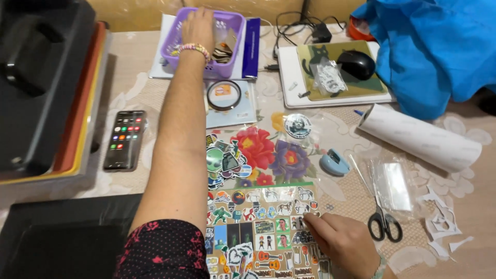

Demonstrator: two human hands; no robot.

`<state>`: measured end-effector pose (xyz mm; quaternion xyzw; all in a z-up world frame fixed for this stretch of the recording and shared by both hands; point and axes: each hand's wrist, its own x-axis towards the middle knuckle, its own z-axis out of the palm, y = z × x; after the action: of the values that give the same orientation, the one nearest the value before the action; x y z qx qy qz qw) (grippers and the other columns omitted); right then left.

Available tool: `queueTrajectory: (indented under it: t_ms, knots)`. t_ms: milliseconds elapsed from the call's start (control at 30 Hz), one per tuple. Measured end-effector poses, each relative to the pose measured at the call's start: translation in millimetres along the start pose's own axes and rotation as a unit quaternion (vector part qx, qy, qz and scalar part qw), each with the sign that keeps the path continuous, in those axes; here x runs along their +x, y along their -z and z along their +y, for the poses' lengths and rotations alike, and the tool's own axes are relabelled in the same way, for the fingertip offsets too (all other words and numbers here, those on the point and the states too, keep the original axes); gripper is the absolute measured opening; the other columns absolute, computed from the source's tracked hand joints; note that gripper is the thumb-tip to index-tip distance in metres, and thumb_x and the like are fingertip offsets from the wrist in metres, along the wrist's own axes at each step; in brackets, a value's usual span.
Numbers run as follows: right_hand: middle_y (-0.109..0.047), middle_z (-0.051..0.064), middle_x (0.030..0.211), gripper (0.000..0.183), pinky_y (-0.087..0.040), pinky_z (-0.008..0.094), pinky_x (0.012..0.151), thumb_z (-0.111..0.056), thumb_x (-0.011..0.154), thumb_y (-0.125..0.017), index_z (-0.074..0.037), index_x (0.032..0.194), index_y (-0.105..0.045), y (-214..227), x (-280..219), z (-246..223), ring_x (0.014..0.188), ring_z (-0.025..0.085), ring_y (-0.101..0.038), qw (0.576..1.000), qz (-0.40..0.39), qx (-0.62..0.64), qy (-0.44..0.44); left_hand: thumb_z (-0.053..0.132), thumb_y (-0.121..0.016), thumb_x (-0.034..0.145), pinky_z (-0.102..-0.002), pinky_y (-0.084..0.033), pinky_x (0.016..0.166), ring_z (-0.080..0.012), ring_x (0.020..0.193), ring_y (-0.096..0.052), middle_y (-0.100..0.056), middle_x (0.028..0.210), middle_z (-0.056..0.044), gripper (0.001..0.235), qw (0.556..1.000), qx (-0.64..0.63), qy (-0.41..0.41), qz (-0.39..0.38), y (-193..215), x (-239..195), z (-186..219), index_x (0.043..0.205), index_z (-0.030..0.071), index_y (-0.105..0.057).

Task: The person opens a binder and places several stickers onto a sticker-covered page. They then use scissors to cut a piece of packing tape and apply it to the page, smoothing it down.

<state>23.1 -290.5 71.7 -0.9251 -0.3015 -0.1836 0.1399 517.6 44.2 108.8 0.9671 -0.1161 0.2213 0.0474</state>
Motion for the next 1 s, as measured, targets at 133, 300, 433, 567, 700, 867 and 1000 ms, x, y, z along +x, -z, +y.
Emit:
queueTrajectory:
  t_ms: [133,300,433,567,700,867,1000]
  knots:
    - [-0.060,0.001,0.071,0.017,-0.046,0.038,0.044,-0.021,0.095,-0.063,-0.011,0.109,-0.066,3,1,-1,0.052,0.019,-0.058,1.000,-0.007,-0.003,0.004,-0.006,-0.063,0.089,-0.057,-0.018,0.119,-0.0407,0.146,-0.023,-0.033,0.159,-0.021,0.068,0.989,0.034,0.057,-0.135,3,-5,6,0.152,0.003,-0.036]
    - [-0.055,-0.001,0.067,0.015,-0.043,0.036,0.043,-0.021,0.096,-0.061,-0.013,0.107,-0.065,3,2,0,0.048,0.018,-0.054,1.000,-0.010,0.003,0.014,-0.030,-0.060,0.071,-0.053,-0.035,0.110,-0.0382,0.121,-0.054,-0.063,0.124,-0.021,0.060,0.998,0.022,-0.045,0.031,15,-21,6,0.121,0.002,-0.062]
    - [-0.061,-0.001,0.069,0.016,-0.045,0.036,0.041,-0.022,0.095,-0.064,-0.012,0.107,-0.067,-1,3,0,0.048,0.017,-0.056,1.000,-0.010,0.012,0.010,-0.021,-0.061,0.075,-0.052,-0.037,0.107,-0.0371,0.120,-0.056,-0.065,0.123,-0.019,0.053,0.997,0.061,-0.056,0.008,4,-14,-2,0.122,0.003,-0.063]
    - [-0.062,-0.002,0.068,0.010,-0.044,0.033,0.037,-0.020,0.096,-0.061,-0.013,0.103,-0.065,-5,5,-5,0.046,0.015,-0.056,1.000,-0.004,0.015,0.024,0.000,-0.064,0.085,-0.049,-0.040,0.099,-0.0348,0.115,-0.060,-0.070,0.120,-0.015,0.041,0.986,0.154,-0.060,-0.029,-10,-6,-36,0.125,0.007,-0.064]
    - [-0.058,-0.001,0.065,0.010,-0.043,0.034,0.036,-0.021,0.099,-0.059,-0.013,0.104,-0.062,-7,3,-3,0.044,0.016,-0.053,0.999,-0.025,0.002,0.028,0.004,-0.062,0.084,-0.060,-0.033,0.102,-0.0429,0.127,-0.045,-0.065,0.131,-0.019,0.053,0.991,0.128,-0.036,-0.018,-50,0,-57,0.136,-0.002,-0.057]
    - [-0.055,-0.004,0.060,0.010,-0.045,0.029,0.034,-0.015,0.095,-0.067,-0.014,0.104,-0.063,-12,3,-2,0.043,0.013,-0.052,0.999,-0.039,-0.004,0.037,0.017,-0.060,0.092,-0.056,-0.037,0.095,-0.0347,0.114,-0.060,-0.075,0.118,-0.011,0.034,0.966,0.253,-0.045,0.005,-63,9,-63,0.124,0.015,-0.072]
    - [-0.054,-0.004,0.060,0.011,-0.047,0.030,0.037,-0.014,0.095,-0.069,-0.014,0.104,-0.064,-10,5,-3,0.045,0.013,-0.053,0.998,-0.049,0.000,0.038,0.017,-0.059,0.096,-0.052,-0.040,0.092,-0.0315,0.115,-0.059,-0.076,0.114,-0.012,0.026,0.959,0.280,-0.030,0.023,-56,9,-64,0.113,0.017,-0.080]
